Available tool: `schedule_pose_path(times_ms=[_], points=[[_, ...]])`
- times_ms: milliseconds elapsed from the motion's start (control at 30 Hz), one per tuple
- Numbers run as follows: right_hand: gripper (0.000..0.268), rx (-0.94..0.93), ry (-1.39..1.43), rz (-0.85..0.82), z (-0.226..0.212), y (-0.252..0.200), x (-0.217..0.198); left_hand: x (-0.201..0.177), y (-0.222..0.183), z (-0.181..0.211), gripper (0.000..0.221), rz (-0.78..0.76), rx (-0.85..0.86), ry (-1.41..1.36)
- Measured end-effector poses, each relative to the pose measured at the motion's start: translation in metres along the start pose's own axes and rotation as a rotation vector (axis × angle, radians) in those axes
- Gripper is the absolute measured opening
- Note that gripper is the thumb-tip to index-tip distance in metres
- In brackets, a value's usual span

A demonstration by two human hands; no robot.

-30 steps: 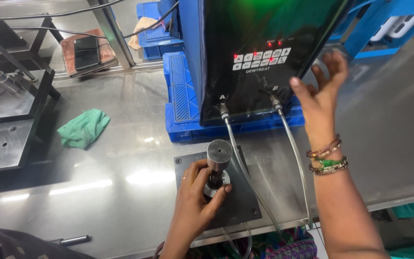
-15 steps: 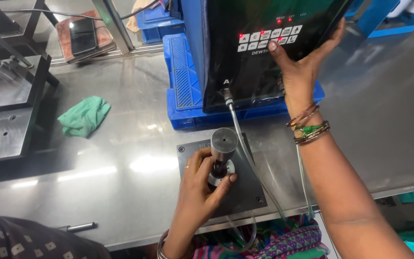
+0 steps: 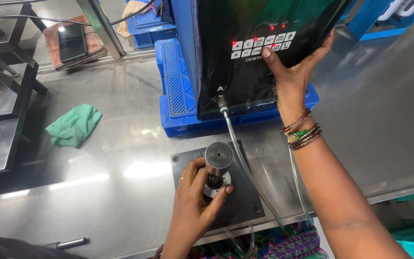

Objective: Measure a metal component using a digital probe and readout device.

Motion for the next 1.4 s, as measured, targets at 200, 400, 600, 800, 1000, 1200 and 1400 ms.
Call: schedule_pose_path(times_ms=[200, 400, 600, 800, 1000, 1200, 1400], points=[[0.117, 0.081, 0.098, -0.005, 0.003, 0.003, 0.002, 0.003, 0.001, -0.004, 0.041, -0.022, -0.023, -0.005], [0.119, 0.117, 0.098, -0.006, 0.001, 0.004, 0.004, 0.003, 0.002, -0.005, 0.041, -0.023, -0.034, -0.012], [0.122, 0.130, 0.097, -0.001, 0.004, 0.003, 0.002, 0.003, 0.001, -0.004, 0.043, -0.019, -0.025, -0.012], [0.121, 0.110, 0.050, 0.008, 0.002, 0.005, 0.002, 0.003, 0.001, -0.004, 0.044, -0.021, -0.015, -0.003], [0.121, 0.113, 0.017, 0.014, 0.000, 0.006, 0.001, 0.004, 0.002, -0.005, 0.043, -0.025, -0.023, 0.003], [0.121, 0.105, -0.029, 0.013, 0.001, 0.006, 0.000, 0.005, 0.001, -0.007, 0.043, -0.030, -0.040, 0.011], [0.120, 0.142, 0.028, -0.018, -0.014, 0.009, 0.005, 0.004, 0.000, -0.004, 0.043, -0.038, -0.052, 0.002]])
Point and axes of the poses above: each hand's wrist, its own y-axis towards the middle knuckle, its own x-axis out of the palm, z = x × y, the point moved 10 cm from there along y, towards the middle knuckle, and after that the axes turned 2 degrees about y, right-handed, at the moved point
